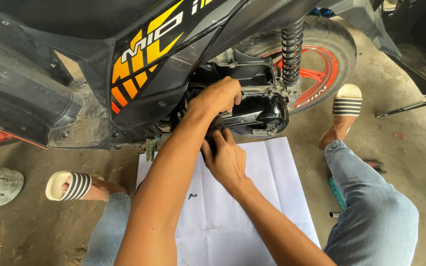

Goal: Repairing and cleaning the internal components of a motorcycle engine or transmission area

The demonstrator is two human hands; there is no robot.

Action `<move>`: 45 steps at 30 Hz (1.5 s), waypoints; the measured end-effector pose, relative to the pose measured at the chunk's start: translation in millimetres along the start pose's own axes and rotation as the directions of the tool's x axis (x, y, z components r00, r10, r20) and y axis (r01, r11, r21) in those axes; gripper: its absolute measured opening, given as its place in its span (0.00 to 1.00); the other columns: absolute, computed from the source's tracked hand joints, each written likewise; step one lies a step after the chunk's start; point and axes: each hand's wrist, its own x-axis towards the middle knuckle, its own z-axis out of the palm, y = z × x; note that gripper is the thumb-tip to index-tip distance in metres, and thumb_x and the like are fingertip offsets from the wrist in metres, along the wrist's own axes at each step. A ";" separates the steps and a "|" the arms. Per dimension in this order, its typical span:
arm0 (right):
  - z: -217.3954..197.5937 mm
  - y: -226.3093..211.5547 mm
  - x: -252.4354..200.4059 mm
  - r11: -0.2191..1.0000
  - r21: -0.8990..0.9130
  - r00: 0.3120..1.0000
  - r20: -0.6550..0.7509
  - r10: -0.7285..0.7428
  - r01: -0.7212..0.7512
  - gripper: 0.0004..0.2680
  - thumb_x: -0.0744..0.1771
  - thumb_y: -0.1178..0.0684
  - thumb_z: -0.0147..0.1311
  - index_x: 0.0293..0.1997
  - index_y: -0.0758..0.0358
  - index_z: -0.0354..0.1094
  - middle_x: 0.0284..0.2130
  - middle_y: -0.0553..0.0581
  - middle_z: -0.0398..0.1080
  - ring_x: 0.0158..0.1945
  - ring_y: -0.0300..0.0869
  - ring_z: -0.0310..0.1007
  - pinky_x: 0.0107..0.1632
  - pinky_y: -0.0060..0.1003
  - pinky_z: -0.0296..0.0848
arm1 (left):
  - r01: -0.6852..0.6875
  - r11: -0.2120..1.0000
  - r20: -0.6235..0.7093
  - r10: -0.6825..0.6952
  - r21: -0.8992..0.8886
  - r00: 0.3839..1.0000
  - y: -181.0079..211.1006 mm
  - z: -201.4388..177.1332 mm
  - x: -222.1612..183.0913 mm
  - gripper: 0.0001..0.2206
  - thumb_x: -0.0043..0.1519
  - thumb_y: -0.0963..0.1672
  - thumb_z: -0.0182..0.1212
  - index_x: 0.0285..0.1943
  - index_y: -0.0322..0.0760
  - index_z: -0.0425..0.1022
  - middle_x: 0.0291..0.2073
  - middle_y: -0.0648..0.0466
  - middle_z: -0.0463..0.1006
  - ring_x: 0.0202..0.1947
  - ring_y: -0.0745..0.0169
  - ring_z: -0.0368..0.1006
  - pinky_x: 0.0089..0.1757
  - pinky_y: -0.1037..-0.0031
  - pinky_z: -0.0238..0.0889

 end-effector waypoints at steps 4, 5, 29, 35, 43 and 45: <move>0.8 22.2 -16.3 0.999 -0.015 0.997 -0.068 0.046 -0.047 0.08 0.68 0.38 0.53 0.40 0.45 0.70 0.32 0.47 0.68 0.35 0.55 0.80 0.37 0.49 0.77 | 0.100 0.995 0.057 -0.098 -0.023 0.994 28.9 -28.6 -22.7 0.08 0.55 0.44 0.71 0.42 0.44 0.84 0.40 0.55 0.84 0.44 0.60 0.78 0.47 0.71 0.69; 2.6 28.9 -14.0 0.992 0.041 0.993 0.010 0.120 -0.120 0.09 0.67 0.42 0.55 0.48 0.47 0.61 0.34 0.55 0.73 0.39 0.61 0.80 0.41 0.55 0.76 | 0.106 0.994 0.024 -0.105 -0.024 0.994 27.1 -25.7 -18.9 0.06 0.56 0.44 0.69 0.40 0.44 0.84 0.38 0.54 0.84 0.43 0.59 0.78 0.46 0.71 0.70; -9.4 21.5 -5.1 0.941 0.315 0.929 -0.295 0.224 -0.127 0.19 0.62 0.56 0.63 0.58 0.59 0.62 0.41 0.65 0.74 0.46 0.62 0.76 0.49 0.53 0.73 | -0.197 0.974 -0.151 0.179 -0.110 0.972 -15.5 13.7 2.3 0.14 0.55 0.39 0.67 0.50 0.44 0.82 0.35 0.55 0.85 0.42 0.57 0.81 0.40 0.66 0.76; 35.5 76.6 -57.0 0.552 0.616 0.776 0.163 0.609 -0.562 0.07 0.65 0.46 0.61 0.36 0.56 0.80 0.29 0.55 0.76 0.33 0.44 0.75 0.40 0.41 0.74 | -0.186 0.957 -0.133 0.160 -0.224 0.978 -8.7 1.9 -20.7 0.15 0.56 0.37 0.65 0.52 0.38 0.81 0.39 0.49 0.84 0.45 0.51 0.81 0.44 0.62 0.75; 30.1 11.6 18.5 0.885 0.399 0.842 -0.539 0.014 0.240 0.12 0.64 0.61 0.62 0.50 0.61 0.69 0.43 0.63 0.73 0.51 0.59 0.74 0.56 0.49 0.71 | -0.203 0.943 -0.171 0.162 -0.264 0.972 -13.2 -5.9 -21.2 0.15 0.53 0.35 0.67 0.48 0.38 0.83 0.33 0.48 0.85 0.40 0.50 0.82 0.40 0.63 0.77; 47.4 6.3 23.3 0.977 0.107 0.954 -0.259 -0.152 0.185 0.27 0.63 0.65 0.51 0.73 0.68 0.53 0.65 0.71 0.61 0.50 0.64 0.69 0.50 0.53 0.71 | -0.238 0.937 -0.145 0.206 -0.256 0.968 -14.5 -2.8 -14.1 0.14 0.52 0.36 0.69 0.48 0.38 0.83 0.35 0.47 0.85 0.42 0.50 0.82 0.42 0.63 0.77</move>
